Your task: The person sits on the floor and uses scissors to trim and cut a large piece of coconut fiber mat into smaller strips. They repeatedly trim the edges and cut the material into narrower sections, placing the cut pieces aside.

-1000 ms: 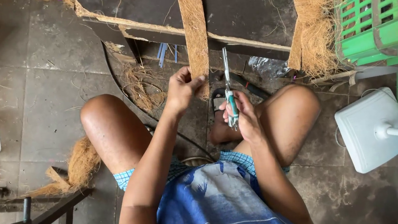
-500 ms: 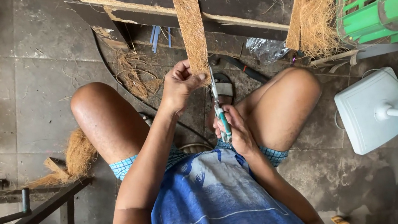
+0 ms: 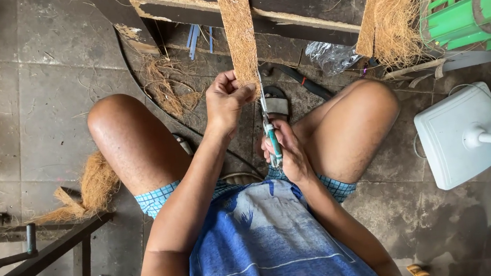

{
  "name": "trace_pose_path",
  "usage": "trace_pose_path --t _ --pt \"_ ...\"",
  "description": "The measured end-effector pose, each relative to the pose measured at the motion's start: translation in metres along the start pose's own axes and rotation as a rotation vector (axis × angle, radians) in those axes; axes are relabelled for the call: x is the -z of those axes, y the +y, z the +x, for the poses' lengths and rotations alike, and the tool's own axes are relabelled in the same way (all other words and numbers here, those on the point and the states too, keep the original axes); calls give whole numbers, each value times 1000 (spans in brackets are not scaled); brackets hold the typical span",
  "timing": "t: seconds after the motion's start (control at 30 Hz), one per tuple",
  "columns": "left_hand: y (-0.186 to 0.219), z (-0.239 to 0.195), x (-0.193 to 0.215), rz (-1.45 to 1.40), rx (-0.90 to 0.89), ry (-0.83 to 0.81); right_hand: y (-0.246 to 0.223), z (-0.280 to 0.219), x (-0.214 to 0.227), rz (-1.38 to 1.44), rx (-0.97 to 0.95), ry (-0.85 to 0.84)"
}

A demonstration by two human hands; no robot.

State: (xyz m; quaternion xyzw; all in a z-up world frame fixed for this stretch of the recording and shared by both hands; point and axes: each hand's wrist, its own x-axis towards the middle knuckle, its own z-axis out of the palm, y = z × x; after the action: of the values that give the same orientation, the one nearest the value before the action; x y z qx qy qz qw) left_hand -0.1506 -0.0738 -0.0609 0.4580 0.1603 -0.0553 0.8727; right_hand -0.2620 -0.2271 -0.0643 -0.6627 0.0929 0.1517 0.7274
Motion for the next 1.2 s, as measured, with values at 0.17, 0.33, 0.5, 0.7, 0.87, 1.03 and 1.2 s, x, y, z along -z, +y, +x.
trace_pose_path --t 0.17,0.33,0.5,0.7,0.87,1.03,1.2 --pt "-4 0 2 -8 -21 33 1 -3 -2 0 -18 15" --pt "-6 -1 1 10 -36 45 2 -1 -1 -20 -20 10" --pt "-2 -1 -1 24 -35 46 12 1 3 -10 -25 8" --pt "9 -8 -9 10 -17 58 19 2 3 7 -39 21" --pt "7 -7 -7 -5 -14 55 26 3 7 -14 -28 18" --pt "-2 -3 -4 4 -22 56 25 2 7 -19 -20 33" --pt "1 -5 -3 17 -8 41 34 3 7 28 -10 62"
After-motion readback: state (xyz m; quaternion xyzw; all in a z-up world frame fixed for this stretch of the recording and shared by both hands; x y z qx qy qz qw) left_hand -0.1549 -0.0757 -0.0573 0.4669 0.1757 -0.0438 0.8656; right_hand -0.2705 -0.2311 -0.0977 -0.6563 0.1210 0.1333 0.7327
